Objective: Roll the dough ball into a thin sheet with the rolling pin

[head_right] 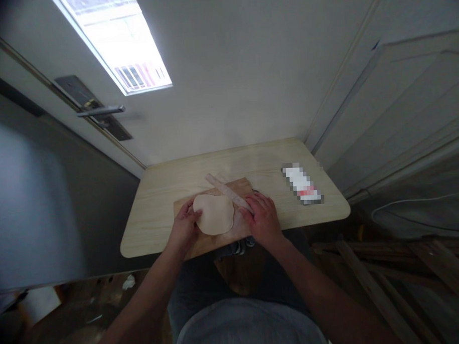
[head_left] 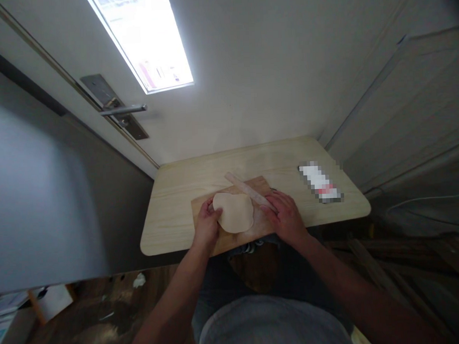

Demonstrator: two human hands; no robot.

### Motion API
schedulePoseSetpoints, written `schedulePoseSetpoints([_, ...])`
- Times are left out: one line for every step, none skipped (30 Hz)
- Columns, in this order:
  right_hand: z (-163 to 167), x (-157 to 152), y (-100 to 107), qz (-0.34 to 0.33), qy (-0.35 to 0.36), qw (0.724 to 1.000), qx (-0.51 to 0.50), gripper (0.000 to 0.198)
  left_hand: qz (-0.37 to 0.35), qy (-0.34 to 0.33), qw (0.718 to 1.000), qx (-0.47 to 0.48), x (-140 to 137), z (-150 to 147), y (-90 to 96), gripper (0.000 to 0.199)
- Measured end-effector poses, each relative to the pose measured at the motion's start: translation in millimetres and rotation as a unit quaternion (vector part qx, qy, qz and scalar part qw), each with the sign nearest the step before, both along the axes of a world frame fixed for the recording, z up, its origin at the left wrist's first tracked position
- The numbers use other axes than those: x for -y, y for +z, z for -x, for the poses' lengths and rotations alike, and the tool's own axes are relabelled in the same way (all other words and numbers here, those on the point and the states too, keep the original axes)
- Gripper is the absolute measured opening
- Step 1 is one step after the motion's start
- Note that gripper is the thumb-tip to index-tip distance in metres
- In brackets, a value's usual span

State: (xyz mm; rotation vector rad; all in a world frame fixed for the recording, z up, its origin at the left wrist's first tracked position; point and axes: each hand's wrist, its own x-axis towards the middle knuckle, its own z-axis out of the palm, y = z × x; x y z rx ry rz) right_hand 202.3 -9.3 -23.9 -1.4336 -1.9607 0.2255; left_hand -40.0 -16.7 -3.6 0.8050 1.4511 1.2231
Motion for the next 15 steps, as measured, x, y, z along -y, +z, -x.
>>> schedulePoseSetpoints([-0.2, -0.1, 1.7, 0.0, 0.007, 1.0, 0.003, 0.04, 0.002, -0.017, 1.0, 0.001, 1.1, 1.1, 1.5, 0.052])
schedulePoseSetpoints([-0.7, 0.0, 3.2, 0.0, 0.015, 1.0, 0.009, 0.04, 0.008, -0.038, 0.999, -0.004, 2.6, 2.8, 3.3, 0.057])
schedulePoseSetpoints([-1.5, 0.4, 4.4, 0.001, 0.023, 1.0, 0.016, 0.039, 0.017, -0.059, 0.998, -0.012, 4.5, 5.1, 5.5, 0.062])
schedulePoseSetpoints([-2.5, 0.9, 5.5, 0.002, 0.031, 0.999, 0.025, 0.039, 0.027, -0.079, 0.996, -0.021, 6.5, 7.7, 7.8, 0.065])
schedulePoseSetpoints([-3.6, 1.6, 6.3, 0.003, 0.039, 0.999, 0.035, 0.038, 0.037, -0.097, 0.994, -0.033, 8.7, 10.7, 10.1, 0.068])
schedulePoseSetpoints([-4.7, 2.4, 7.0, 0.005, 0.046, 0.998, 0.046, 0.037, 0.044, -0.111, 0.992, -0.049, 10.8, 13.9, 12.3, 0.07])
schedulePoseSetpoints([-5.7, 3.3, 7.5, 0.008, 0.051, 0.997, 0.056, 0.036, 0.047, -0.121, 0.989, -0.068, 12.5, 17.2, 14.3, 0.07])
schedulePoseSetpoints([-6.6, 4.3, 7.9, 0.012, 0.054, 0.996, 0.066, 0.036, 0.046, -0.127, 0.987, -0.09, 13.9, 20.7, 16.0, 0.069])
schedulePoseSetpoints([-7.2, 5.2, 8.4, 0.016, 0.056, 0.995, 0.075, 0.036, 0.037, -0.125, 0.984, -0.119, 14.9, 24.3, 17.5, 0.067])
schedulePoseSetpoints([-7.7, 6.1, 9.0, 0.021, 0.058, 0.995, 0.081, 0.036, 0.022, -0.119, 0.981, -0.154, 15.5, 27.9, 18.8, 0.064])
schedulePoseSetpoints([-8.0, 7.1, 9.8, 0.025, 0.062, 0.994, 0.085, 0.036, 0.003, -0.108, 0.975, -0.192, 15.7, 31.5, 20.0, 0.06])
schedulePoseSetpoints([-8.1, 8.2, 10.8, 0.027, 0.067, 0.994, 0.087, 0.036, -0.016, -0.092, 0.969, -0.23, 15.7, 34.9, 21.3, 0.054])
schedulePoseSetpoints([-8.1, 9.5, 12.1, 0.029, 0.074, 0.993, 0.088, 0.036, -0.034, -0.072, 0.961, -0.266, 15.6, 37.9, 22.6, 0.048])
schedulePoseSetpoints([-8.0, 11.1, 13.6, 0.03, 0.081, 0.992, 0.09, 0.036, -0.051, -0.049, 0.952, -0.298, 15.2, 40.2, 23.9, 0.043])
schedulePoseSetpoints([-7.6, 13.0, 15.2, 0.031, 0.09, 0.991, 0.093, 0.037, -0.068, -0.028, 0.943, -0.323, 14.7, 41.6, 25.1, 0.038])
